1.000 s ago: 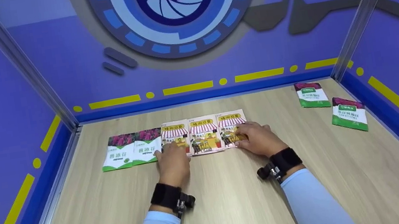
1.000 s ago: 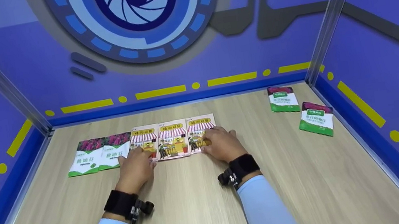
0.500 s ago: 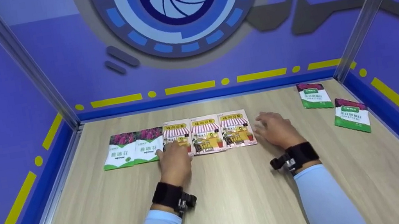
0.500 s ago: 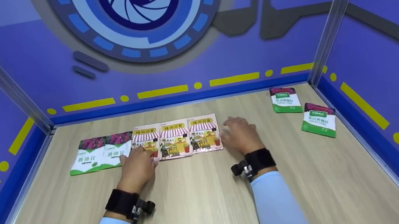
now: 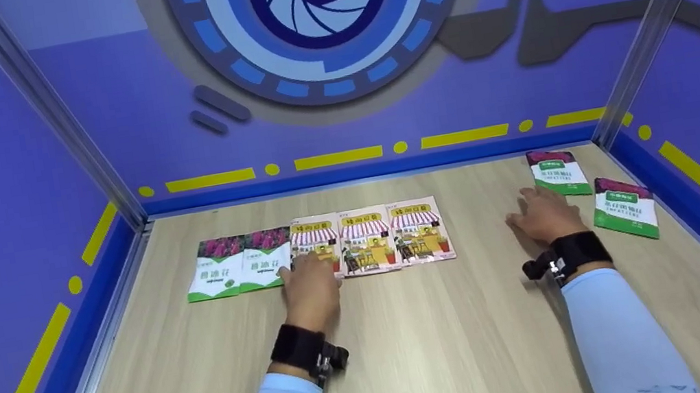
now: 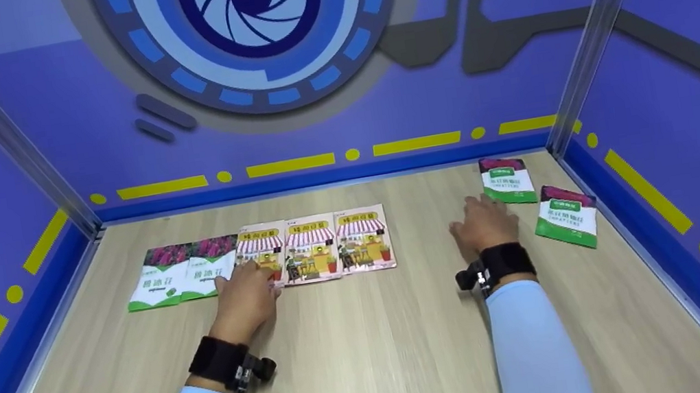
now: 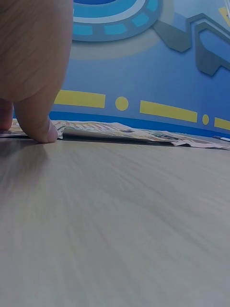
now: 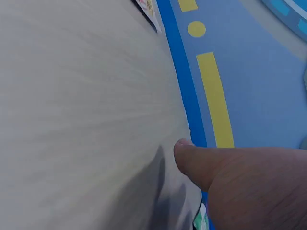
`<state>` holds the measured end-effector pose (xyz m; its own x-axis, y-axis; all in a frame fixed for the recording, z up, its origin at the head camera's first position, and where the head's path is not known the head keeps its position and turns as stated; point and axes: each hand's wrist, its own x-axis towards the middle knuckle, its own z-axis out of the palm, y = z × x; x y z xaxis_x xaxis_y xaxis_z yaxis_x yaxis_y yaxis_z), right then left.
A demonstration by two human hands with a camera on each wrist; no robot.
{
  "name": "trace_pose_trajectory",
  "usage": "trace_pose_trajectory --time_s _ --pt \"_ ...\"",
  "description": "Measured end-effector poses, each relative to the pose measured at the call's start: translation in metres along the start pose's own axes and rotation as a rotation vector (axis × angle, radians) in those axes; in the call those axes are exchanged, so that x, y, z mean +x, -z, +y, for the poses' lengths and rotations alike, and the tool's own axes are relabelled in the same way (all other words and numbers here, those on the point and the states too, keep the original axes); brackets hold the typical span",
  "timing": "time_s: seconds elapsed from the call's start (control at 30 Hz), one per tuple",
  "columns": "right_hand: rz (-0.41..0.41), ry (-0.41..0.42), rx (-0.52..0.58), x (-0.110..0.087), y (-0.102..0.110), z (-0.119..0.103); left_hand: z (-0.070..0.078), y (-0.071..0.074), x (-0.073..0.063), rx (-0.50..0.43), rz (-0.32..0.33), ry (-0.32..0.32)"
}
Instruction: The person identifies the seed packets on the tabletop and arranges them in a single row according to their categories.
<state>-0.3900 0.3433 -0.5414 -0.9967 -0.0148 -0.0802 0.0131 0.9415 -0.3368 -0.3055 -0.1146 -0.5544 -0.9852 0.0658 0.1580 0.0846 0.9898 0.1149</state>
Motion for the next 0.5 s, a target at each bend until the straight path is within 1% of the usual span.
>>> trace_pose_trajectory --time_s 0.13,0.27,0.37,0.5 --pt "-0.002 -0.041 -0.006 0.000 0.009 0.014 0.002 -0.001 0.001 0.010 -0.002 0.007" --pt "0.002 -0.058 -0.052 0.003 0.012 0.025 0.004 0.000 0.003 0.011 -0.008 -0.002" --pt "-0.034 -0.058 -0.091 0.007 0.010 0.028 0.003 0.001 0.002 0.006 -0.015 -0.001" --pt "-0.077 -0.057 -0.106 0.011 0.009 0.029 0.001 0.002 0.000 0.003 -0.025 0.017"
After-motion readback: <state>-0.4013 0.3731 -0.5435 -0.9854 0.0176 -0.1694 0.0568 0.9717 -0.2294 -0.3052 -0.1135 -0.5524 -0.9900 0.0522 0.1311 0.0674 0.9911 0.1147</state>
